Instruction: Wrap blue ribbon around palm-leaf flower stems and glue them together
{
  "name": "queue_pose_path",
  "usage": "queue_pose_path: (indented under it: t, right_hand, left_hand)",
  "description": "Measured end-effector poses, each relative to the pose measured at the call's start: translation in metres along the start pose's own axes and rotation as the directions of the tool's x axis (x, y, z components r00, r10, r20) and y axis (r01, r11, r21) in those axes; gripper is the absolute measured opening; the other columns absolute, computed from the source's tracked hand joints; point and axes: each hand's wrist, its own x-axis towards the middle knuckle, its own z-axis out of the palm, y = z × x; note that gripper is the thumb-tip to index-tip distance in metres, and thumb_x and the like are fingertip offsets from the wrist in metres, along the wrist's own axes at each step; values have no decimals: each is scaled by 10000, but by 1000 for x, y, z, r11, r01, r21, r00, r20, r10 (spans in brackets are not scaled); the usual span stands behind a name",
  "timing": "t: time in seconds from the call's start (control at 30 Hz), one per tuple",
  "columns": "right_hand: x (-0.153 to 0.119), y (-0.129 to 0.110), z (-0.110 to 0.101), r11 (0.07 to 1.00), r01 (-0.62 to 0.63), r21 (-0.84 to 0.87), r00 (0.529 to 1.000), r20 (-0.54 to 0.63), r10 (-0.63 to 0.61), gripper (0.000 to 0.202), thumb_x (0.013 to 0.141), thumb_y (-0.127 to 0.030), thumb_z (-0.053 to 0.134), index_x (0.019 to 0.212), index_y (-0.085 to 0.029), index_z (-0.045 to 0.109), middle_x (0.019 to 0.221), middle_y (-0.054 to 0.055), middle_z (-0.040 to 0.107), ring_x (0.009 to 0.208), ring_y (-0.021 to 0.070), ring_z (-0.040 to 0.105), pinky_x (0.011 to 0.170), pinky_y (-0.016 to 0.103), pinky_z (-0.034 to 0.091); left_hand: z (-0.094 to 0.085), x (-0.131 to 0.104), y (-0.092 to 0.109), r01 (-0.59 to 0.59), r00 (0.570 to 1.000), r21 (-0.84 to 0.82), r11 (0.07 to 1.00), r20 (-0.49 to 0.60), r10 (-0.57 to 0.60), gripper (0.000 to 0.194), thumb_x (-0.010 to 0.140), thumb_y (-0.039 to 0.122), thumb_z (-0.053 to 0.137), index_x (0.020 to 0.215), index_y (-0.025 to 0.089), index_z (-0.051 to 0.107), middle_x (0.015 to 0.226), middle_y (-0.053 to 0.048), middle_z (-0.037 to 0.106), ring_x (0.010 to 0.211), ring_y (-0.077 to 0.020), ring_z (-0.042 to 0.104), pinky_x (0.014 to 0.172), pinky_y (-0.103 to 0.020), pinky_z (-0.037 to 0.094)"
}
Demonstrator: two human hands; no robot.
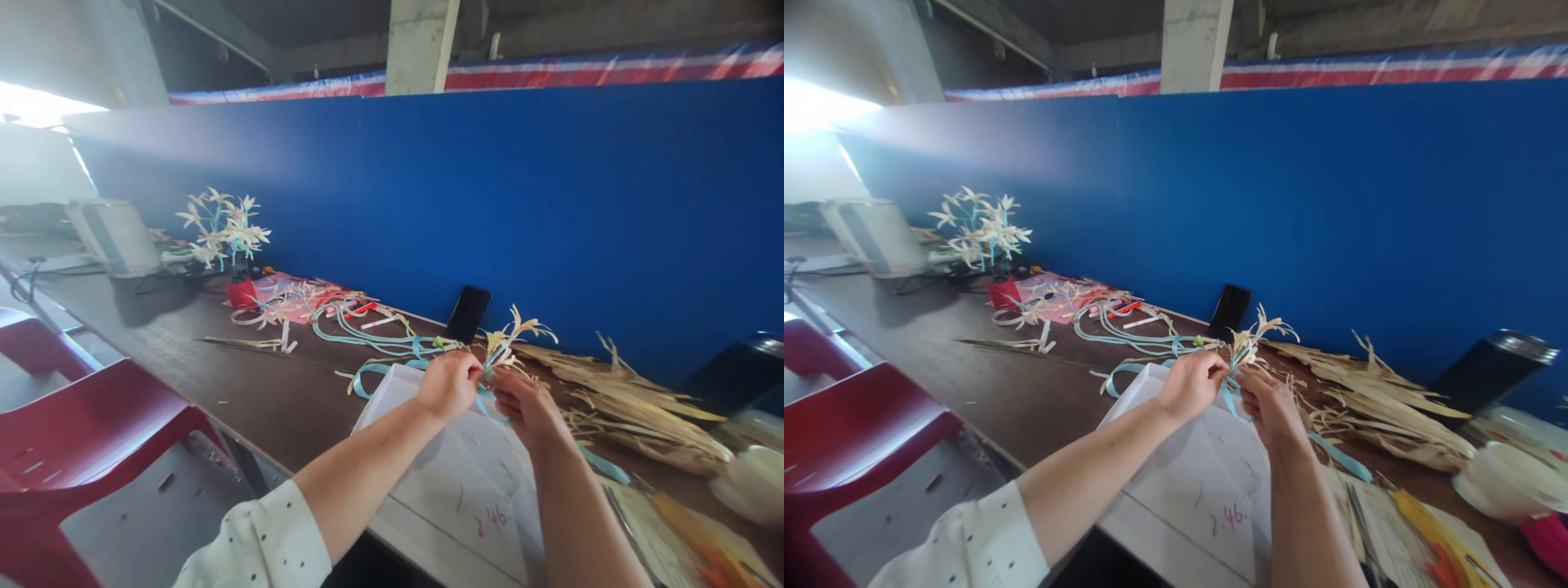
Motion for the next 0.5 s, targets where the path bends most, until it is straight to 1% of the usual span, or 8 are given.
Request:
queue_pose_path:
  t: [0.07, 0.13, 0.3, 0.4, 0.5]
  right_hand:
    - [-1, -1, 0, 1000, 6, 14, 1000, -5, -5, 205, 577, -304, 747, 675, -157, 642, 472, -66, 339, 426, 40, 192, 397, 209, 97]
    - [-1, 0, 1, 1000, 15, -11, 1000, -22, -15, 226, 582, -337, 750, 667, -157, 644, 476, -55, 370, 425, 43, 220, 393, 211, 113]
    - [-1, 0, 6, 994, 46, -98, 997, -53, -52, 282, 508, -357, 792, 654, -153, 662, 432, -77, 313, 414, 42, 202, 397, 221, 125]
    - [-1, 0, 8, 993, 37, -112, 996, -74, -45, 293, 495, -361, 795, 664, -154, 674, 443, -67, 359, 412, 40, 217, 403, 223, 123]
    - [-1, -1, 8, 990, 25, -136, 994, -100, -39, 287, 501, -368, 782, 675, -165, 677, 445, -60, 396, 405, 47, 235, 406, 227, 129]
  left_hand:
    - [0, 1, 0, 23, 1000, -16, 1000, -6, -24, 98, 778, 189, 542, 772, 174, 639, 797, -23, 670, 763, -144, 598, 698, -236, 424]
    - [0, 1, 0, 44, 999, -25, 999, -10, -44, 99, 773, 186, 542, 775, 178, 641, 799, -20, 672, 763, -144, 598, 698, -235, 422]
    - [0, -1, 2, 107, 994, -57, 993, 3, -107, 110, 775, 222, 546, 786, 193, 652, 795, -14, 677, 749, -140, 598, 692, -232, 424]
    - [-2, -3, 3, 197, 980, -129, 972, 35, -194, 129, 771, 277, 561, 826, 208, 654, 822, 0, 682, 747, -132, 599, 690, -226, 430]
    - [-4, -3, 0, 312, 949, -211, 926, 118, -293, 207, 746, 353, 590, 889, 218, 654, 872, 9, 685, 747, -130, 596, 685, -227, 439]
